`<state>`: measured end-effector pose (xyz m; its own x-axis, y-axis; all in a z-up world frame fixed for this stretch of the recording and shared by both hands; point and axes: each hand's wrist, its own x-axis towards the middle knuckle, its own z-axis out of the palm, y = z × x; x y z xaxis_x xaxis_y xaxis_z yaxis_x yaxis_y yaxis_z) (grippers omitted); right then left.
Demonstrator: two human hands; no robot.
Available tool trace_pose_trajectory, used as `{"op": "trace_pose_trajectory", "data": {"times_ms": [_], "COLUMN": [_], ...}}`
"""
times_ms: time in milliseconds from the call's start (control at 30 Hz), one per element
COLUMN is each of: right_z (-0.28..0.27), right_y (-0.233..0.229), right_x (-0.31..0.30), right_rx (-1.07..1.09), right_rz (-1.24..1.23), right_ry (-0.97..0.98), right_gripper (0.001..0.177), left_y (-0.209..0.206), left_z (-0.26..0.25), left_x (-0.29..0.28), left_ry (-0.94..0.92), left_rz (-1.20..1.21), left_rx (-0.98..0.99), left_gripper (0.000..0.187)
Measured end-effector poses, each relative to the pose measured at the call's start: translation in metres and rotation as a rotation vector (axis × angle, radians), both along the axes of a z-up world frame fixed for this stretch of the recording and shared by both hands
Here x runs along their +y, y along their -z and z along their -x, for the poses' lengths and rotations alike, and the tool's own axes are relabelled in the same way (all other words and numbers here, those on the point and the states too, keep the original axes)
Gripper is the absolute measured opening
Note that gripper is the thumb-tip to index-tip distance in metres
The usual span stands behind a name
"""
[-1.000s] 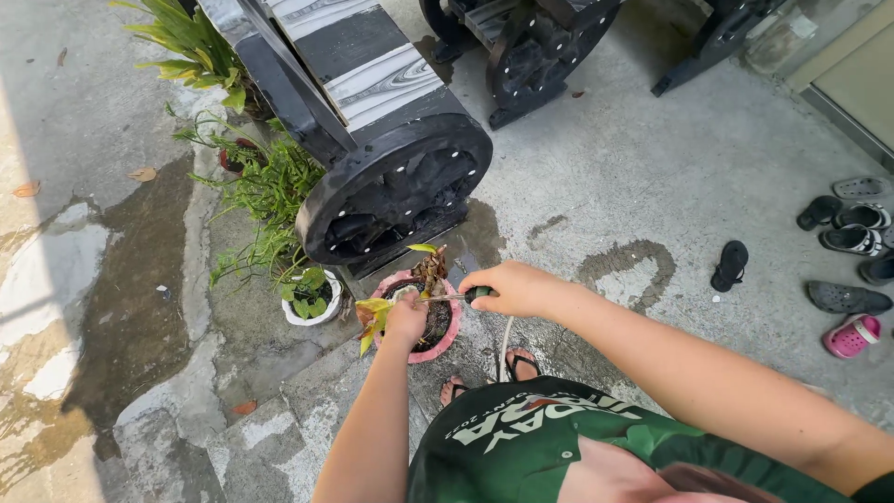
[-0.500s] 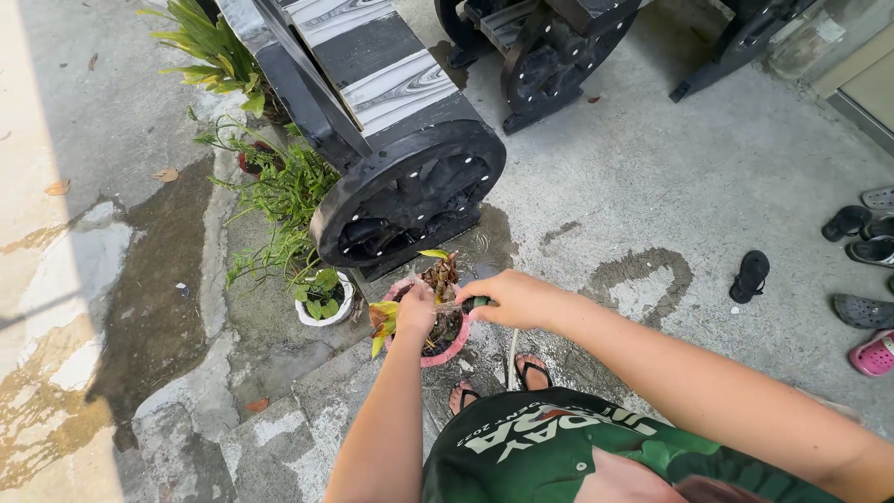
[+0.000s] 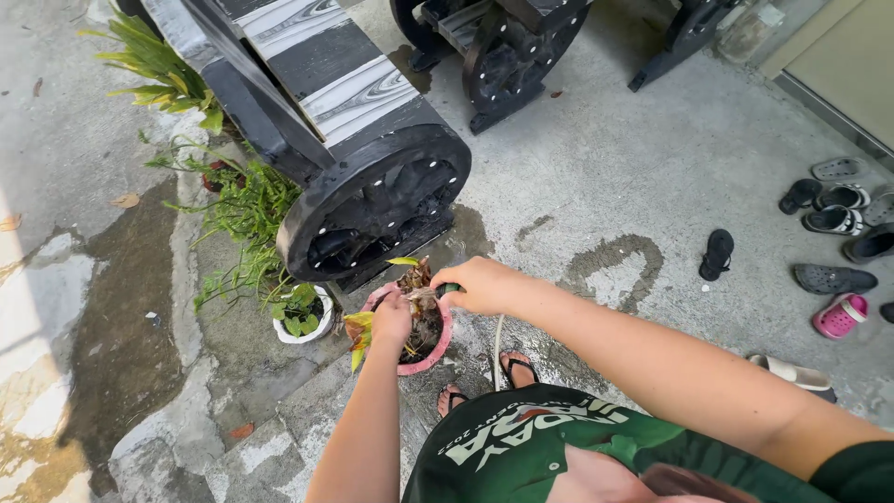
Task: The person is watering and weeding various potted plants outdoors.
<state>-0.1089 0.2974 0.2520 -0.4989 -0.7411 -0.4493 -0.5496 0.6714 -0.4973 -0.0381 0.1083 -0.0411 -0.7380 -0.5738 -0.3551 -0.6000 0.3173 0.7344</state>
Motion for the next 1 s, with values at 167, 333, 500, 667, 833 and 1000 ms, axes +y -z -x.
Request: {"op": "trace_pose_trajectory", "data": {"times_ms": [167, 333, 500, 667, 833, 1000], "right_z": [0.011, 0.008, 0.012, 0.021, 0.017, 0.020], "right_y": [0.022, 0.007, 0.007, 0.011, -0.003, 0.029], "right_x": [-0.001, -0.006, -0.011, -0.016, -0.023, -0.018], "right_rx": [0.003, 0.075, 0.131, 0.094, 0.029, 0.114], "right_rz": [0.113, -0.031, -0.029, -0.065, -0.065, -0.116], "right_ry": [-0.036, -0.006, -0.044, -0.028, -0.140, -0.096], "right_gripper": [0.038, 0.036, 0.034, 0.036, 0.038, 0.036], "left_y": [-0.020, -0.011, -0.031, -0.041, -0.037, 0.004], "left_z": [0.002, 0.004, 0.000, -0.001, 0.004, 0.002], "left_x": [-0.002, -0.003, 0.000, -0.002, -0.008, -0.009], "left_ry": [0.007, 0.023, -0.005, 0.004, -0.002, 0.044], "left_rz": [0.003, 0.018, -0.018, 0.029, 0.045, 0.131], "left_rx": [-0.110, -0.083, -0.086, -0.047, -0.058, 0.006], "left_gripper": [0.058, 0.053, 0.047, 0.041, 0.035, 0.034]}}
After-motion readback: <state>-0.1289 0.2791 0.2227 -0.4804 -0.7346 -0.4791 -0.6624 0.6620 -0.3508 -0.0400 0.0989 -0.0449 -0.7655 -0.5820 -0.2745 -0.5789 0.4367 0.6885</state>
